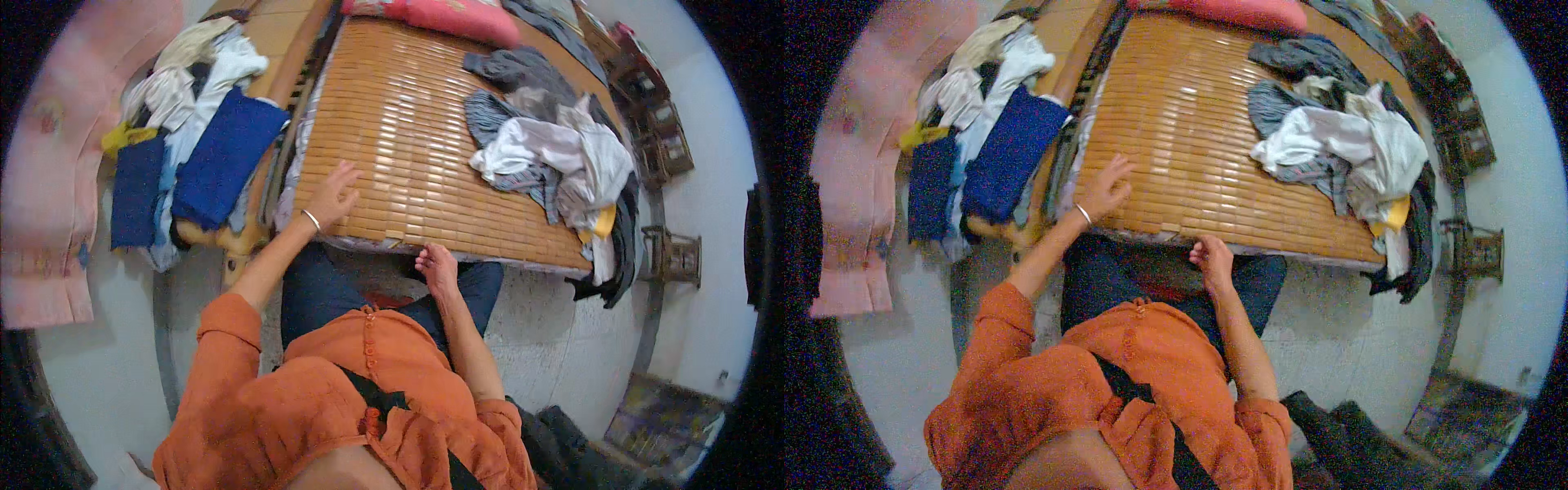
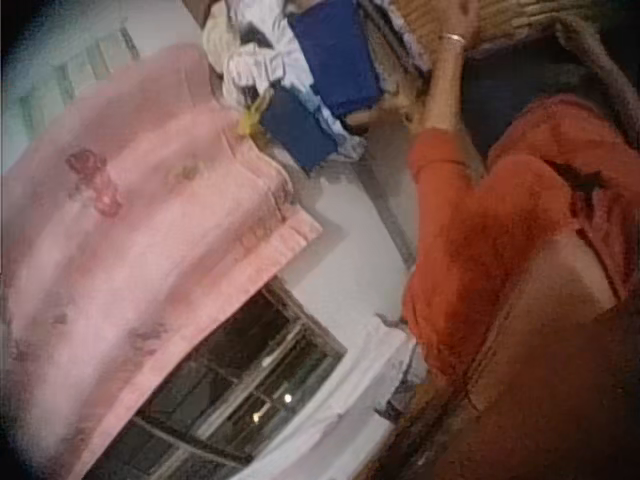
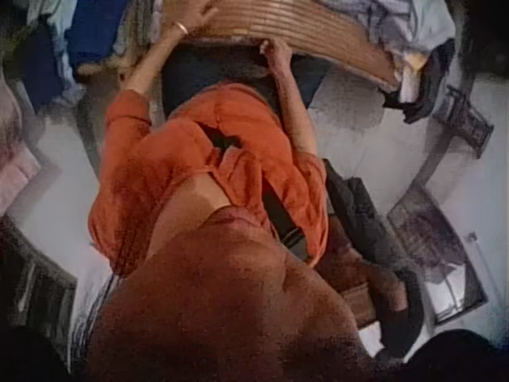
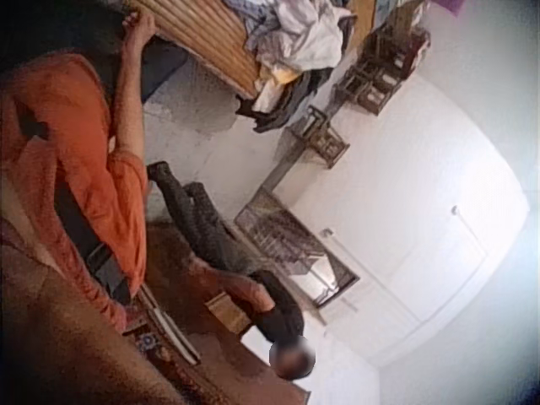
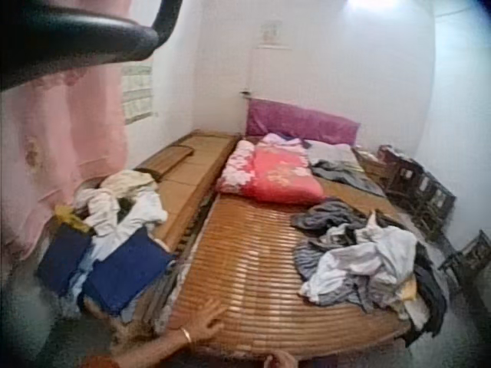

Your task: The person folds several items of clothing, including a blue shirt, dark blue pants, and a white shirt, on a bamboo mat. They smooth and fold each item by hand, placing the finished pieces into a growing stack on the left side of the mat.

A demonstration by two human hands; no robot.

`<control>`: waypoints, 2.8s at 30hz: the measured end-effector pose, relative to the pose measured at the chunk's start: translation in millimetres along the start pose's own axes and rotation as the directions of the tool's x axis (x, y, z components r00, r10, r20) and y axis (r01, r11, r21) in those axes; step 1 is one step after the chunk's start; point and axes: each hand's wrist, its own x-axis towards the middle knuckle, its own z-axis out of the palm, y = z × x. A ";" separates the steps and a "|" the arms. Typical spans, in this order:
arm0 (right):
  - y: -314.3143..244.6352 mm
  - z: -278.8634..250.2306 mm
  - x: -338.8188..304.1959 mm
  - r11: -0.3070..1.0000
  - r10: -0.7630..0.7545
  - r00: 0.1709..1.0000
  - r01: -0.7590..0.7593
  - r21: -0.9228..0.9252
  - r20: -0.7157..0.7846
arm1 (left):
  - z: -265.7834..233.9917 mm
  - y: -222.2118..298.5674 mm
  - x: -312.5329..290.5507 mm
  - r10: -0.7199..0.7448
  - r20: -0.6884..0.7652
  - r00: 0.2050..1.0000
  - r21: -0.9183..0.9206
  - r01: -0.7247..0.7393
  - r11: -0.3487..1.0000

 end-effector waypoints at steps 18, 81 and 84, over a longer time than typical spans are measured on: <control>-117.0 -30.6 175.4 0.390 -0.738 0.674 0.449 -0.804 0.019 | 66.8 29.6 -15.8 0.031 0.144 0.989 0.491 -0.098 0.866; -72.1 69.7 -54.1 0.460 -0.774 0.567 0.810 -0.364 0.283 | 4.7 176.1 -5.3 0.146 0.066 0.987 -0.156 -0.134 0.979; -77.0 79.4 -64.3 0.547 -0.701 0.590 0.805 -0.229 0.402 | 14.7 169.1 -12.9 -0.068 0.114 0.991 -0.329 0.102 0.939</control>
